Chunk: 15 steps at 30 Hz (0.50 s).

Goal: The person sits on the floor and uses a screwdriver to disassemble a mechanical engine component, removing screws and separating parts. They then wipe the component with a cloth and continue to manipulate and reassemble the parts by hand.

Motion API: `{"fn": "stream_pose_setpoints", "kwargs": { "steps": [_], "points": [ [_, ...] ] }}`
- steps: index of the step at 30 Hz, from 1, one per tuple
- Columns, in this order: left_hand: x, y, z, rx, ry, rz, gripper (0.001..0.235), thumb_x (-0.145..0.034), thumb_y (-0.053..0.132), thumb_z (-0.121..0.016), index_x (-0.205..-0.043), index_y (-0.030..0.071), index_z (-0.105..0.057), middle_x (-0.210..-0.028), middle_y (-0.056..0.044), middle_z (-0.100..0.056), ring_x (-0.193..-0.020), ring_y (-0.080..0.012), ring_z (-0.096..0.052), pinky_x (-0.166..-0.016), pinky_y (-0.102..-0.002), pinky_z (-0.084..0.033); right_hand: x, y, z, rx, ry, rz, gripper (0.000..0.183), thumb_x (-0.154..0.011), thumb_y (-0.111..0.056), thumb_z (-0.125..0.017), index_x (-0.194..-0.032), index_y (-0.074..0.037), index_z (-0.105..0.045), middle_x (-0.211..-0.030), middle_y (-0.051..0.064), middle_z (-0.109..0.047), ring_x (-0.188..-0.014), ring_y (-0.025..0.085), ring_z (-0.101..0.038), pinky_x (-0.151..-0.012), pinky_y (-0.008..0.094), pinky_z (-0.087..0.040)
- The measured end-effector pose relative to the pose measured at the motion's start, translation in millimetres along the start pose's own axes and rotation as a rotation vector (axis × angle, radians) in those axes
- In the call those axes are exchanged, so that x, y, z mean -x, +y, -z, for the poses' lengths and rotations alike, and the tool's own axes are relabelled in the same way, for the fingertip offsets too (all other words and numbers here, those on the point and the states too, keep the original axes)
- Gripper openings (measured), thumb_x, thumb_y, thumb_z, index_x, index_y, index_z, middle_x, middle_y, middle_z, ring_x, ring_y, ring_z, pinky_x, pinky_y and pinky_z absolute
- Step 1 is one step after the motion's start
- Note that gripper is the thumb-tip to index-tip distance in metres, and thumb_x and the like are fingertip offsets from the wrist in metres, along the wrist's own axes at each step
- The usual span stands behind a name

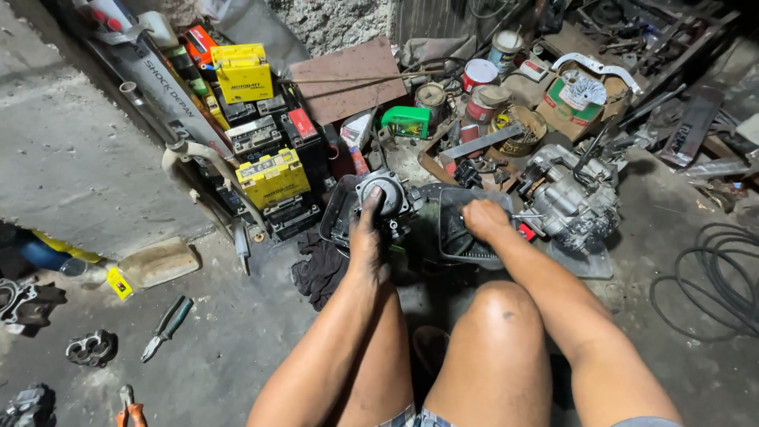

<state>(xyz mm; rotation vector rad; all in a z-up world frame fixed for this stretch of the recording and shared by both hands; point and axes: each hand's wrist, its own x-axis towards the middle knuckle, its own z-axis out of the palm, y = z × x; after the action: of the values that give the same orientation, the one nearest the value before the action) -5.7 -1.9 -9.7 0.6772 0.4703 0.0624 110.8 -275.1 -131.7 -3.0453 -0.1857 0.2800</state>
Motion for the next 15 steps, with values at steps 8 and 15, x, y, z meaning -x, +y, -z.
{"fn": "stream_pose_setpoints", "kwargs": {
  "steps": [8,15],
  "points": [
    [20.0,20.6,-16.8,0.006,-0.036,0.048,0.076,-0.081,0.048,-0.082,-0.139,0.013,-0.047,-0.113,-0.015,-0.062,-0.098,-0.0289,-0.063,-0.080,-0.047,-0.056,31.8,-23.2,48.5,0.130,-0.040,0.118,0.035,-0.089,-0.027,-0.056,-0.102,-0.006,-0.081,-0.098,0.021,-0.079,-0.101,0.035,-0.076,-0.086,0.046,-0.062],
    [52.2,42.0,-42.5,0.201,-0.052,0.050,0.054,-0.081,0.057,-0.075,-0.110,0.011,-0.074,-0.100,-0.013,-0.078,-0.085,-0.0292,-0.075,-0.071,-0.041,-0.061,74.5,-41.2,122.5,-0.333,0.159,-0.041,0.029,-0.087,-0.024,-0.076,-0.100,0.001,-0.077,-0.088,0.024,-0.076,-0.096,0.043,-0.073,-0.084,0.055,-0.059]
  ]
}}
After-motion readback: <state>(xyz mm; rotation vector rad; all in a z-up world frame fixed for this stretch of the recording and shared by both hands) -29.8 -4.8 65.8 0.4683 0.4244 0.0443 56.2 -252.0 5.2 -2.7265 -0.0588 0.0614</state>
